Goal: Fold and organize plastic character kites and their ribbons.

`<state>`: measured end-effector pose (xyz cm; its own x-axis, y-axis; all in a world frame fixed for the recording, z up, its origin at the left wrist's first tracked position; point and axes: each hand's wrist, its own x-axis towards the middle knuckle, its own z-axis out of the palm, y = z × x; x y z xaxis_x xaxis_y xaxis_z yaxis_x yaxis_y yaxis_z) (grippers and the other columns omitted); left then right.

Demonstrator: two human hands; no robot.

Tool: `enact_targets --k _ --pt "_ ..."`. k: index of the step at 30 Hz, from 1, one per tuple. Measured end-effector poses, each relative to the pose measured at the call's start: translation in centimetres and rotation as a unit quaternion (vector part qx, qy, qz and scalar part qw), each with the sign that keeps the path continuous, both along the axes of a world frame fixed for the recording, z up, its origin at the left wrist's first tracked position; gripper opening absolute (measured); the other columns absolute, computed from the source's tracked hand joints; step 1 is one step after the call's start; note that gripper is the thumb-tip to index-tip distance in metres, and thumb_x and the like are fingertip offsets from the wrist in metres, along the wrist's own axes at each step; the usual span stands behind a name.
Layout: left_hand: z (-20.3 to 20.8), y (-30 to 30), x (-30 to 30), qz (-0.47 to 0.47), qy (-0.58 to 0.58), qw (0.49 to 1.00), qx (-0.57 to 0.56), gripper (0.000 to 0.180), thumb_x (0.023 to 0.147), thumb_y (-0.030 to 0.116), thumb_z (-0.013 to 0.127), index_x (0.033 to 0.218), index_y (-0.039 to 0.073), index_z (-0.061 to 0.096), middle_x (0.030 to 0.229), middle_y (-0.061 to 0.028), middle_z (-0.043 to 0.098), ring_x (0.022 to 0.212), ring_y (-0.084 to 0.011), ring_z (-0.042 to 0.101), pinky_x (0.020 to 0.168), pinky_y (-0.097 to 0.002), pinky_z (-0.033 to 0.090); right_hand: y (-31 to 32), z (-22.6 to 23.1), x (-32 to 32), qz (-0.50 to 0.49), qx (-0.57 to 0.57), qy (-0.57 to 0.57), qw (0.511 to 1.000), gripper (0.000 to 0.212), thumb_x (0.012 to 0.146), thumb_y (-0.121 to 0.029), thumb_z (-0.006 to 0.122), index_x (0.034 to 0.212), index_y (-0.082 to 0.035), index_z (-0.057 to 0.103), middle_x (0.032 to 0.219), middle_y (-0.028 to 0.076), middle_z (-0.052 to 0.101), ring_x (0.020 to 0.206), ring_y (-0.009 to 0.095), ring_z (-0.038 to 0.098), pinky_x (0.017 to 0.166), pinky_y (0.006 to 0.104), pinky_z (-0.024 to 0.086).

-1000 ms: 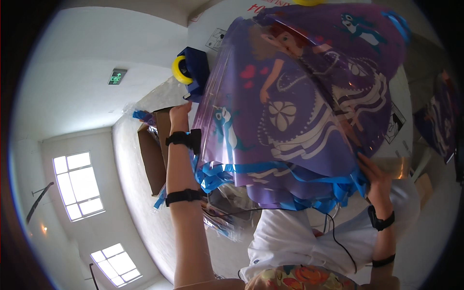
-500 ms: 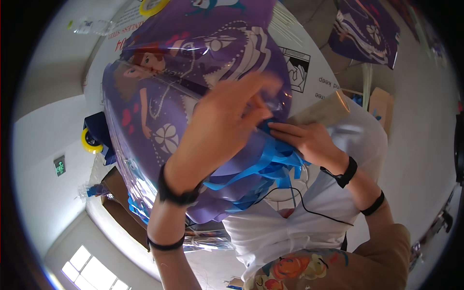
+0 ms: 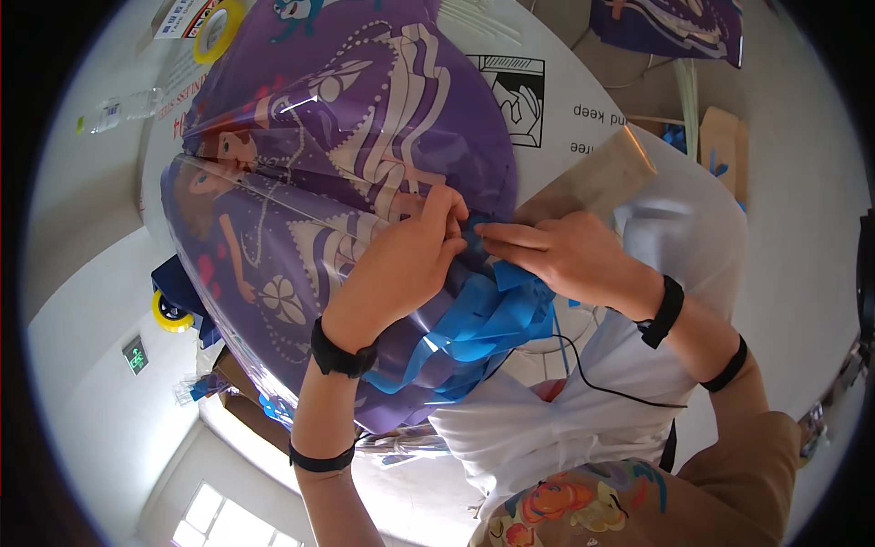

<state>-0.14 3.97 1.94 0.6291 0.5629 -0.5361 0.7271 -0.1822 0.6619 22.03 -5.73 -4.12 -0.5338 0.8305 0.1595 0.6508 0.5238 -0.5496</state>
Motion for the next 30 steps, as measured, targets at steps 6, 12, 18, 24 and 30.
enact_targets --k 6,12,18,24,30 --pt "-0.7 -0.5 0.1 -0.034 -0.004 0.994 0.108 0.029 0.093 0.003 0.063 0.116 0.007 0.046 0.091 -0.0139 0.065 0.082 -0.0377 0.068 0.065 -0.0448 0.050 0.0 0.1 -0.3 0.004 0.004 0.001 1.000 0.025 0.084 -0.012 0.066 0.107 -0.013 0.076 0.134 -0.009 0.064 0.071 0.013 0.067 0.054 0.0296 0.053" --pt "-0.7 -0.9 0.9 -0.044 0.038 0.990 0.126 0.029 0.093 0.006 0.065 0.113 0.009 0.044 0.080 -0.0093 0.065 0.077 -0.0361 0.069 0.062 -0.0471 0.049 -0.1 0.2 -0.2 0.006 -0.003 -0.002 1.000 0.029 0.082 -0.011 0.065 0.109 -0.014 0.075 0.133 -0.009 0.064 0.071 0.013 0.066 0.055 0.0295 0.053" --pt "-1.3 -1.5 1.7 -0.061 0.077 0.977 0.190 0.030 0.093 0.010 0.066 0.113 0.011 0.043 0.078 -0.0083 0.065 0.074 -0.0351 0.069 0.059 -0.0462 0.050 -0.1 0.3 -0.1 0.004 0.006 -0.007 1.000 0.032 0.082 -0.011 0.064 0.112 -0.014 0.075 0.125 -0.008 0.065 0.070 0.014 0.065 0.054 0.0299 0.052" --pt "-0.2 -2.2 3.2 -0.060 0.183 0.951 0.243 0.037 0.090 0.012 0.071 0.113 0.008 0.043 0.080 -0.0107 0.068 0.077 -0.0355 0.070 0.061 -0.0457 0.052 -0.2 1.0 -0.3 0.009 0.008 -0.020 1.000 0.033 0.081 -0.011 0.065 0.112 -0.013 0.073 0.126 -0.007 0.064 0.070 0.015 0.066 0.054 0.0304 0.053" --pt "-1.3 -0.9 1.6 0.059 0.129 0.949 0.282 0.051 0.080 0.018 0.083 0.111 0.006 0.044 0.089 -0.0120 0.068 0.081 -0.0358 0.069 0.066 -0.0435 0.054 -0.3 1.2 0.0 -0.022 0.014 0.000 1.000 0.032 0.081 -0.011 0.066 0.112 -0.012 0.073 0.135 -0.003 0.061 0.073 0.017 0.067 0.054 0.0314 0.054"
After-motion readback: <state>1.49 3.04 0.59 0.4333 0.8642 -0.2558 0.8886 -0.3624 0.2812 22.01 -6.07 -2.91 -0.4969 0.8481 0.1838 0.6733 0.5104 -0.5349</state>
